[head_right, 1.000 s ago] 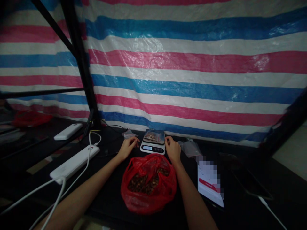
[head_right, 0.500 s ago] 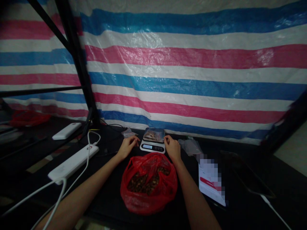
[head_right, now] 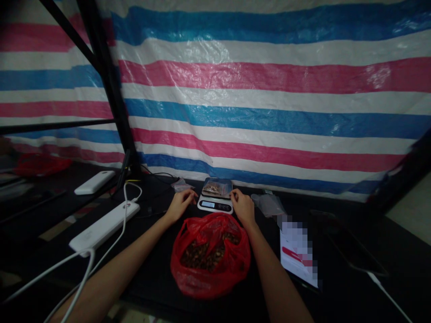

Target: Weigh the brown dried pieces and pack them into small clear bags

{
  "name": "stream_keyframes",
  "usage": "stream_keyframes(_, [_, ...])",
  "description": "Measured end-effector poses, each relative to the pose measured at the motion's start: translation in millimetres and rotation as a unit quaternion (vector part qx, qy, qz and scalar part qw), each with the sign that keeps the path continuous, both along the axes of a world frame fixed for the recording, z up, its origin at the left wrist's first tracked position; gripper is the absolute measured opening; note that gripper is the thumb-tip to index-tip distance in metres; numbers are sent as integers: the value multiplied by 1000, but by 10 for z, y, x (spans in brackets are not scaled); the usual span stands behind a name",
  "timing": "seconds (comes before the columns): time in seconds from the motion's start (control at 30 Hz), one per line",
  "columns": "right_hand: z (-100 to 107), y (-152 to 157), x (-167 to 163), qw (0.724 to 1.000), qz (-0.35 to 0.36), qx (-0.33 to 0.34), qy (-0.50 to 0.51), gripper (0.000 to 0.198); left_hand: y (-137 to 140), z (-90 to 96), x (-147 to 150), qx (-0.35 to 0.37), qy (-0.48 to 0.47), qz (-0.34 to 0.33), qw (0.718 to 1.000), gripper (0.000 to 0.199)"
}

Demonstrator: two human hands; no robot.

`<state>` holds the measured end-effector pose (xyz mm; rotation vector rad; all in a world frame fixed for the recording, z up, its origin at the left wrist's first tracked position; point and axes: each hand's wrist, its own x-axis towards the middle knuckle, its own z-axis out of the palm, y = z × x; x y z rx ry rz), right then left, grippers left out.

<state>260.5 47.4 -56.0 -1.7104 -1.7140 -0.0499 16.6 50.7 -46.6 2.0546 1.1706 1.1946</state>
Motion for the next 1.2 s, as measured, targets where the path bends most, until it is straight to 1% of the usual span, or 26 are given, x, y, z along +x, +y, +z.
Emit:
stream_keyframes(0.07, [7, 2, 12, 999, -35, 10, 21, 26, -1, -3, 4, -1, 2, 2, 1000, 30])
stream_keyframes(0.13, [24, 26, 47, 996, -60, 14, 63, 28, -4, -4, 7, 2, 4, 4, 1000, 29])
stream_keyframes(0.23, [92, 120, 120, 989, -50, -4, 136, 32, -7, -2, 12, 3, 0, 6, 1000, 30])
stream_keyframes(0.3, [167, 215, 159, 986, -16, -18, 168, 34, -7, 3, 13, -1, -6, 6, 1000, 30])
stream_keyframes(0.37, [247, 323, 186, 982, 49, -45, 176, 33, -5, 7, 10, -2, -11, 8, 1000, 31])
stream_keyframes(0.43, [305, 424, 203, 976, 118, -90, 161, 30, 1, 8, 4, -1, -14, 9, 1000, 30])
stream_keyframes(0.5, [322, 500, 212, 970, 151, -131, 138, 25, 8, 4, -2, -1, -16, 11, 1000, 30])
stream_keyframes(0.6, [271, 534, 191, 974, 131, -144, 114, 21, 17, -10, -4, -3, -7, 9, 1000, 29])
stream_keyframes(0.73, [188, 459, 86, 982, 77, -145, 88, 24, 17, -22, 2, -3, 11, 5, 1000, 28])
stream_keyframes(0.9, [190, 400, -42, 987, 18, -142, 72, 28, 9, -16, 4, -8, 10, -5, 1000, 28])
stream_keyframes(1.0, [204, 394, -69, 985, 7, -153, 74, 30, 5, -15, 9, -11, 16, -10, 1000, 28])
stream_keyframes(1.2, [245, 345, -93, 984, -10, -171, 41, 30, 2, -12, 17, -14, 40, -13, 999, 29])
